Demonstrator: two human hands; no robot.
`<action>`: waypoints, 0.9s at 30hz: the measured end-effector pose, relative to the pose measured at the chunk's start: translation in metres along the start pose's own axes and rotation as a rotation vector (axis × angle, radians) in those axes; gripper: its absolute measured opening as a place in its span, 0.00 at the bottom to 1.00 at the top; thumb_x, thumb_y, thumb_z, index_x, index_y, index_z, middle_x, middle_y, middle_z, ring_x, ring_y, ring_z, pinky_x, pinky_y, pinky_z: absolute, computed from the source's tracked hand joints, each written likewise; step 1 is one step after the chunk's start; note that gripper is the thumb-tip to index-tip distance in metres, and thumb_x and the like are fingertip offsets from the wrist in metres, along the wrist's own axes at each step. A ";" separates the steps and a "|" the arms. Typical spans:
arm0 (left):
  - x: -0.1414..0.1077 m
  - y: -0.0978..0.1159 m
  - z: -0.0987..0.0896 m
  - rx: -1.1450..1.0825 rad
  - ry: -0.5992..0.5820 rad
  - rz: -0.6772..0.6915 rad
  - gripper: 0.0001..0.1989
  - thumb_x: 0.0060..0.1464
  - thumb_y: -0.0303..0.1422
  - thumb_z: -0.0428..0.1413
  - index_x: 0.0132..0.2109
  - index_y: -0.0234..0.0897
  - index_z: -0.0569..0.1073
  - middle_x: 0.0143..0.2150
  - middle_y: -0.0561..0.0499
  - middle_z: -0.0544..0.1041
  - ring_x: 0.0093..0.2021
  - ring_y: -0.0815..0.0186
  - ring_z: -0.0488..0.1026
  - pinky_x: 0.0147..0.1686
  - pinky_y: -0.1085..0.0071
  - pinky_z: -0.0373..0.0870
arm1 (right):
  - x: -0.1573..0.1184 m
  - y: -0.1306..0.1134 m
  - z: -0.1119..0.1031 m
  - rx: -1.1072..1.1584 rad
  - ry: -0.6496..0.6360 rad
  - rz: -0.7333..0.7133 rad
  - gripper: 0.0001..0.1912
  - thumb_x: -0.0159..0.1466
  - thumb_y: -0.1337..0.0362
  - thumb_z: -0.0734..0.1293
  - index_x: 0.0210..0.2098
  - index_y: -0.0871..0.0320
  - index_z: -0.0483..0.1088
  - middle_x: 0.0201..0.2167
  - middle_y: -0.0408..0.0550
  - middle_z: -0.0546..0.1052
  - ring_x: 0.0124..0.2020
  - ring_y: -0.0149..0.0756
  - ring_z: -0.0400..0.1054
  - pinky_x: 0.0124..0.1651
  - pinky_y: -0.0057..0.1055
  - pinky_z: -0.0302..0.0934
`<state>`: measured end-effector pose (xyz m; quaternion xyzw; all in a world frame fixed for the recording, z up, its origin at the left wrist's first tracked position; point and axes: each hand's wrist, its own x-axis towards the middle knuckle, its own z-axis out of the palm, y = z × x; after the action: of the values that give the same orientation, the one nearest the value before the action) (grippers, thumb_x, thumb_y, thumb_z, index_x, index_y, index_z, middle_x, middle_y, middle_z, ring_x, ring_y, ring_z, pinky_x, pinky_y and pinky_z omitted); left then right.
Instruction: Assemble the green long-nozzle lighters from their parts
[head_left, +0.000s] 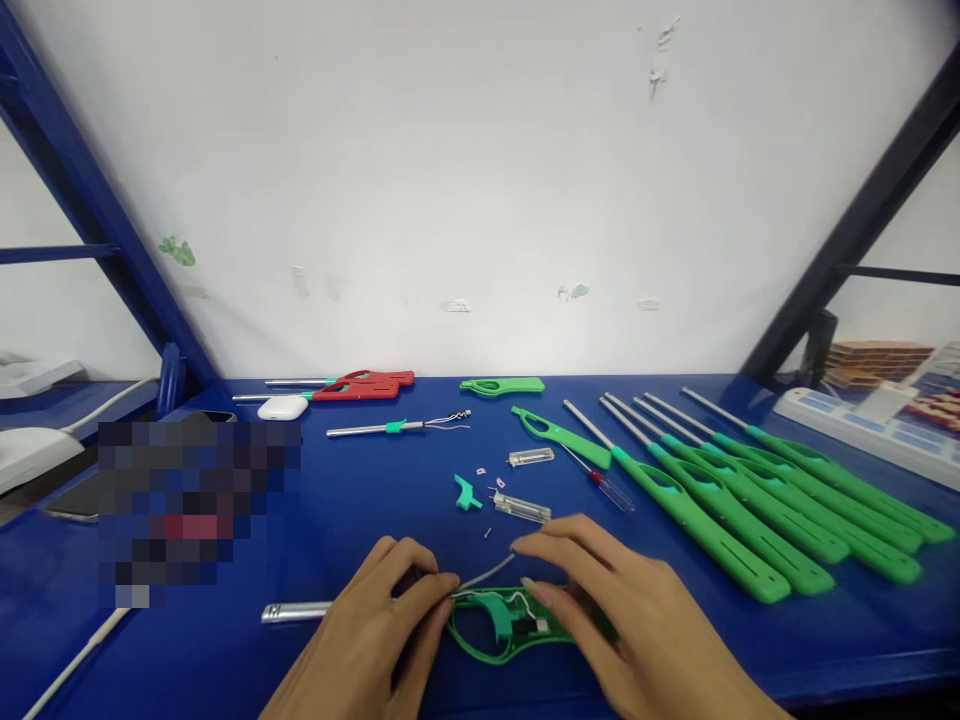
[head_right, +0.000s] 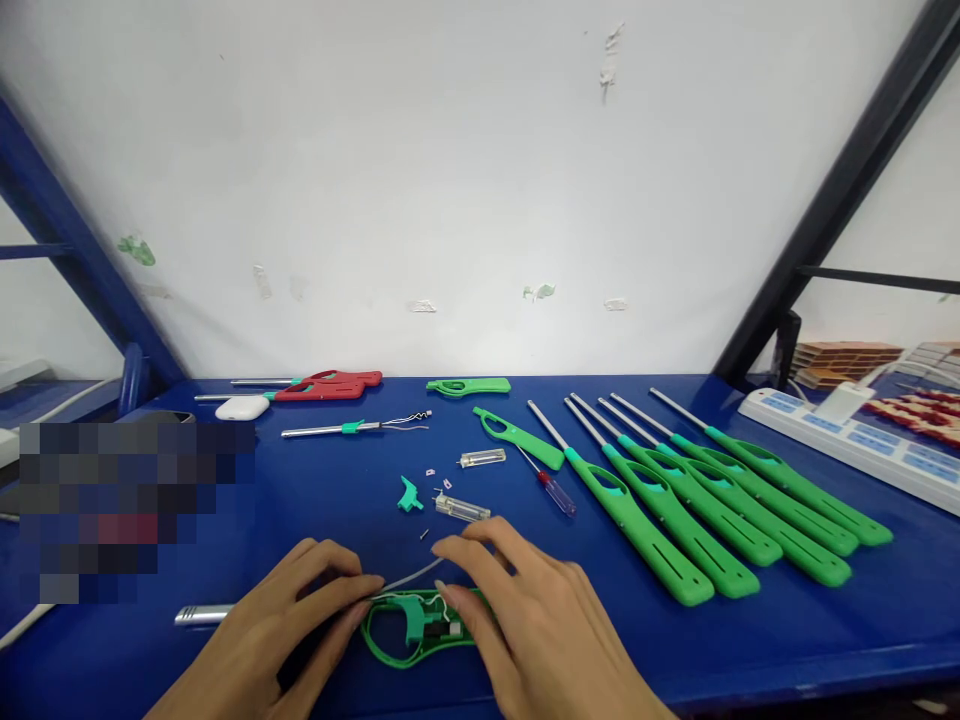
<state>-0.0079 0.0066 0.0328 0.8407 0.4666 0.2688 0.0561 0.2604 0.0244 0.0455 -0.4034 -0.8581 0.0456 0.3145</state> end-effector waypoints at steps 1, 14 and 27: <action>-0.001 0.000 0.000 -0.006 -0.017 -0.003 0.16 0.76 0.28 0.49 0.57 0.48 0.79 0.48 0.52 0.78 0.48 0.65 0.81 0.59 0.65 0.80 | 0.005 0.001 0.000 -0.032 -0.023 -0.016 0.15 0.82 0.59 0.60 0.63 0.47 0.71 0.57 0.48 0.82 0.50 0.43 0.82 0.43 0.35 0.78; -0.001 -0.001 0.002 -0.043 -0.027 0.004 0.15 0.76 0.27 0.50 0.57 0.48 0.79 0.48 0.53 0.78 0.47 0.65 0.80 0.58 0.66 0.79 | 0.030 0.001 -0.002 0.084 -0.281 -0.095 0.13 0.77 0.73 0.66 0.52 0.51 0.79 0.46 0.43 0.83 0.46 0.41 0.79 0.62 0.44 0.69; -0.002 -0.001 0.002 -0.062 -0.026 0.000 0.16 0.75 0.27 0.50 0.57 0.48 0.80 0.48 0.52 0.78 0.47 0.64 0.79 0.51 0.68 0.81 | 0.036 -0.008 -0.005 0.104 -0.305 0.027 0.07 0.75 0.71 0.71 0.41 0.52 0.75 0.38 0.38 0.81 0.40 0.36 0.78 0.43 0.30 0.67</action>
<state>-0.0084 0.0062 0.0298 0.8420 0.4573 0.2722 0.0881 0.2408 0.0441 0.0704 -0.3866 -0.8868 0.1549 0.2003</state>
